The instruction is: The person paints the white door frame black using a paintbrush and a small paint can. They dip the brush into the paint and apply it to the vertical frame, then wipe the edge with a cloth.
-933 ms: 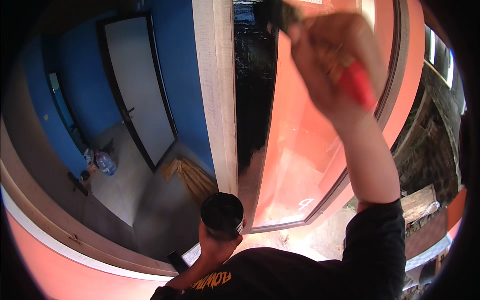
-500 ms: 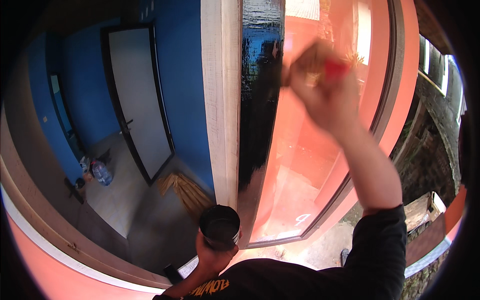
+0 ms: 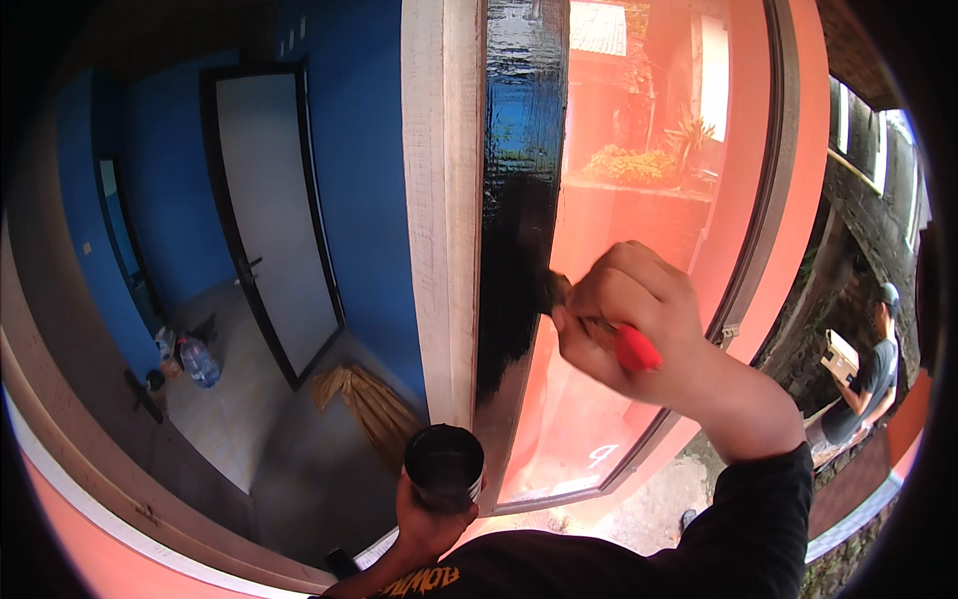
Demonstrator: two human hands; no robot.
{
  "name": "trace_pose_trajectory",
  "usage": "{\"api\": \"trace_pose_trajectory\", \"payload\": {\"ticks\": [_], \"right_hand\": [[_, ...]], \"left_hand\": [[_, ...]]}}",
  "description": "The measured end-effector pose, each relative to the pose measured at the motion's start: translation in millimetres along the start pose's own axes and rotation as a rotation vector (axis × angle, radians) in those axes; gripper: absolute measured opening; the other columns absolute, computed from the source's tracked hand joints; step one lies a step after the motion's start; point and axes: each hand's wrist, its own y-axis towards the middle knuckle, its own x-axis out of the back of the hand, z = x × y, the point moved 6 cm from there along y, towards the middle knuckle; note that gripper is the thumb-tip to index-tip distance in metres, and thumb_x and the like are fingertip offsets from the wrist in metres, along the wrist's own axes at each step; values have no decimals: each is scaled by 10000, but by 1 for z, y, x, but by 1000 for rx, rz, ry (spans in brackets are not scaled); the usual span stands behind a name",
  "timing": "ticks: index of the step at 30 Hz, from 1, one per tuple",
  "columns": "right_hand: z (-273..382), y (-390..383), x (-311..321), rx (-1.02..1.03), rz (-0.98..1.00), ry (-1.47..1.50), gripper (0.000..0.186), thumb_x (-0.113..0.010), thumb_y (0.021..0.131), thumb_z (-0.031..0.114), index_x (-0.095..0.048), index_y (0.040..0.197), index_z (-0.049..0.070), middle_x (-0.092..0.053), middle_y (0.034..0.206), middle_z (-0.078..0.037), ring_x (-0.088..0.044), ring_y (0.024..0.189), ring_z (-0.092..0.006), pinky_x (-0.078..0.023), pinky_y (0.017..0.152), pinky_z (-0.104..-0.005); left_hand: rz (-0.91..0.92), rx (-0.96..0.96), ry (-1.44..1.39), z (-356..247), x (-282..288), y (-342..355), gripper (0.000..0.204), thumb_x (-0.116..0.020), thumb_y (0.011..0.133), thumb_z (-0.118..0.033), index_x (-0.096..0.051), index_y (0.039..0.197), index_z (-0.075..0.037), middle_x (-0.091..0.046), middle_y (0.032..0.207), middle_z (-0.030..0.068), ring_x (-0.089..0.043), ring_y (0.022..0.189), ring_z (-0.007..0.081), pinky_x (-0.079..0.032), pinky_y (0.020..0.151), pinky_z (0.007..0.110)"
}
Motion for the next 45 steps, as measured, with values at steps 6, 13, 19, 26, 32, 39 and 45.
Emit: {"api": "trace_pose_trajectory", "payload": {"ticks": [6, 13, 19, 26, 32, 39, 45], "right_hand": [[-68, 89, 31, -288, -159, -99, 145, -719, 849, 165, -597, 826, 89, -579, 671, -95, -628, 642, -290, -496, 594, -384], [-60, 125, 60, 180, -489, -36, 154, -704, 861, 83, -557, 838, 42, -618, 682, -78, -622, 598, -207, -485, 536, -324], [-11, 21, 6, -7, -26, -98, 174, -738, 801, -52, -580, 789, 18, -568, 741, -72, -582, 632, -160, -466, 549, -328], [-53, 67, 21, -312, -44, 116, 118, -730, 821, 92, -631, 887, 93, -670, 795, -69, -674, 705, -249, -507, 600, -344], [-60, 127, 68, 131, -399, -174, 127, -688, 902, 32, -571, 853, 23, -646, 750, -73, -666, 687, -162, -511, 589, -276], [-8, 7, -13, 439, -19, -258, 131, -655, 738, 154, -547, 795, 107, -657, 1003, -87, -616, 786, -203, -503, 681, -343], [33, -54, -38, 163, 312, 309, 137, -691, 748, 127, -601, 851, 129, -659, 988, -47, -657, 853, -215, -523, 783, -362]], "left_hand": [[-51, -31, 72, 2, -3, 3, 757, -490, 907, -653, -538, 1404, -83, -579, 1336, 188, -555, 1266, 375, -574, 768, 442], [-60, 7, -22, 11, -13, 1, 713, -475, 924, -629, -564, 1364, -75, -605, 1295, 162, -557, 1258, 388, -559, 798, 483], [-71, -19, 10, 9, -7, -5, 691, -483, 926, -618, -566, 1364, -91, -605, 1291, 157, -551, 1266, 383, -557, 829, 491], [40, 27, -68, 12, -9, -10, 677, -530, 912, -597, -567, 1366, -96, -606, 1300, 144, -534, 1283, 387, -553, 865, 514], [-6, 14, -39, 16, -6, -3, 688, -528, 914, -602, -565, 1374, -92, -607, 1302, 160, -533, 1282, 387, -539, 936, 528], [4, -29, 1, 10, -3, -6, 757, -512, 904, -649, -524, 1410, -86, -588, 1343, 169, -538, 1292, 367, -579, 842, 484], [-10, 1, -50, 5, 3, -13, 854, -513, 901, -716, -447, 1487, -99, -555, 1403, 176, -551, 1284, 351, -602, 809, 465]]}}
